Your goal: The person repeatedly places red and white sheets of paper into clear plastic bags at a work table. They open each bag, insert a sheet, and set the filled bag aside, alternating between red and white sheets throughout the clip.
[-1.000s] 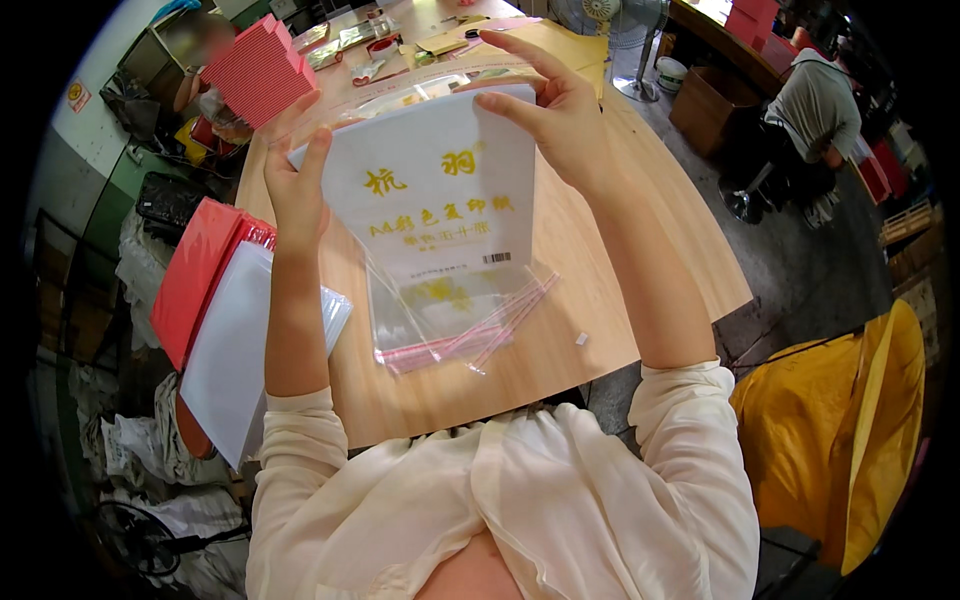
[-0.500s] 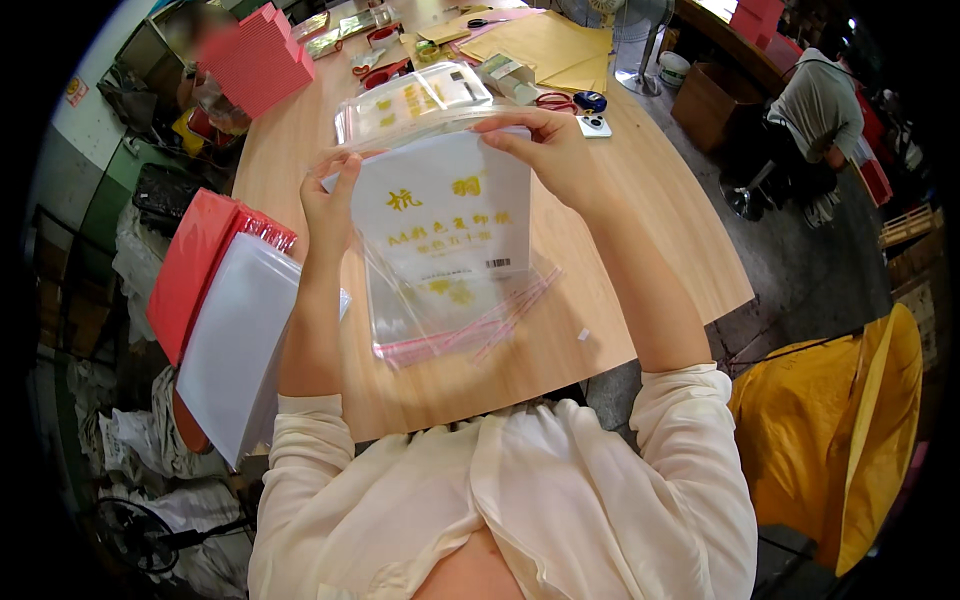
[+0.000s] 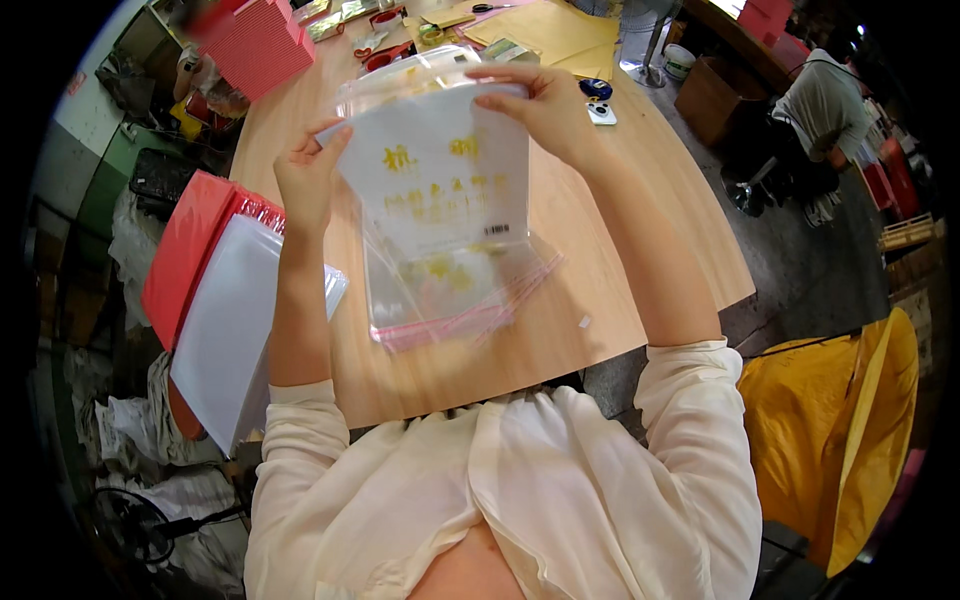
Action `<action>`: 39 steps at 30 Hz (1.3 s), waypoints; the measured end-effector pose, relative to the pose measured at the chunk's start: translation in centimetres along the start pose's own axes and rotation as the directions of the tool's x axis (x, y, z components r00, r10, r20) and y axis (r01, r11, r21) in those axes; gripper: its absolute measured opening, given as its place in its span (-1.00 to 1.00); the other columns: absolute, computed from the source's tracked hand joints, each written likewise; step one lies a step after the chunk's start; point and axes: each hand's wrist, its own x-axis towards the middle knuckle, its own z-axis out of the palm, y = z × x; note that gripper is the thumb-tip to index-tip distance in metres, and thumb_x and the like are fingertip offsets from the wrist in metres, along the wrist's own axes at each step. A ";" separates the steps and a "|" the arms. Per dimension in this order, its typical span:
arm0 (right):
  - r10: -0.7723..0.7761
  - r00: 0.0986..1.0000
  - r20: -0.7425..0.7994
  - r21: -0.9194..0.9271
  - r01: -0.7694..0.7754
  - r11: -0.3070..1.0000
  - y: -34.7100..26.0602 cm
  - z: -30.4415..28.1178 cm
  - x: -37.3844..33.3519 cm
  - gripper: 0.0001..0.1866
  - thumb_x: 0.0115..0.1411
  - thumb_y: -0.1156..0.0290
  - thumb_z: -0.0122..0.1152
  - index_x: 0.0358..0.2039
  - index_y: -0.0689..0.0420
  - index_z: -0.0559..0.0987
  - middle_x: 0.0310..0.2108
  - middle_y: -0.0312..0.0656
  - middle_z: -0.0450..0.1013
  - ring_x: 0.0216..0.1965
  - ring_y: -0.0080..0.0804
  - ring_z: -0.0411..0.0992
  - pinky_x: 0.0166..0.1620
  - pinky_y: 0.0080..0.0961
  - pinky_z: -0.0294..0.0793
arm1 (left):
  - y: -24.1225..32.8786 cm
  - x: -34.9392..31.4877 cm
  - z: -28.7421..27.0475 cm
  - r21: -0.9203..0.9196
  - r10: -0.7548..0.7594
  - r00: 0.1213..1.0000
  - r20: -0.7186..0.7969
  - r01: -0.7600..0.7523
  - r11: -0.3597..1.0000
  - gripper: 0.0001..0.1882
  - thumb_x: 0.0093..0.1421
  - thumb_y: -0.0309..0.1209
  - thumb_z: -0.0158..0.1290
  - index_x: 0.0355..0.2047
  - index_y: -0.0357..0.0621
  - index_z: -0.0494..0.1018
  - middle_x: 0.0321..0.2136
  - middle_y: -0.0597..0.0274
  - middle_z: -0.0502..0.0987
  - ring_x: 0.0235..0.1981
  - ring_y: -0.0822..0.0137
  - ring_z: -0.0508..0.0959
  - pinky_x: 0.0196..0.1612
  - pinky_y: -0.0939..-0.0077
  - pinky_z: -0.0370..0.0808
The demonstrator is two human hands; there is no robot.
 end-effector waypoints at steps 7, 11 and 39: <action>-0.248 0.952 0.181 -0.204 0.283 0.937 -0.3 -1.7 -5.8 -0.65 0.14 0.66 0.16 -0.04 0.16 0.58 -0.18 -0.24 0.58 -0.14 -0.48 0.51 -0.04 -0.53 0.49 | 2.3 -9.2 -1.3 0.265 0.510 0.830 0.223 -0.556 0.788 -0.73 -0.10 -0.71 0.23 -0.32 -0.28 0.54 -0.28 0.10 0.60 -0.25 0.21 0.57 -0.13 0.47 0.51; -0.291 0.885 0.364 -0.342 0.417 0.842 7.5 1.1 -14.3 -0.66 0.05 0.65 0.23 -0.11 0.15 0.59 -0.19 -0.16 0.58 -0.11 -0.26 0.54 0.01 -0.36 0.52 | -2.4 -18.2 -1.4 0.463 0.279 0.872 0.402 -0.457 0.759 -0.77 0.02 -0.56 0.22 -0.30 -0.25 0.45 -0.12 0.10 0.47 -0.23 0.23 0.56 -0.19 0.55 0.51; 0.152 0.896 0.417 -0.213 -0.066 0.975 6.5 16.7 -22.8 -0.79 0.09 0.47 0.27 -0.24 0.21 0.55 -0.33 -0.10 0.46 -0.28 -0.17 0.47 -0.25 -0.34 0.47 | -7.6 -29.0 -3.0 -0.152 -0.721 0.664 0.195 0.747 0.647 -0.57 0.11 -0.75 0.07 -0.04 -0.31 0.22 -0.21 -0.07 0.55 -0.15 0.27 0.61 -0.08 0.54 0.57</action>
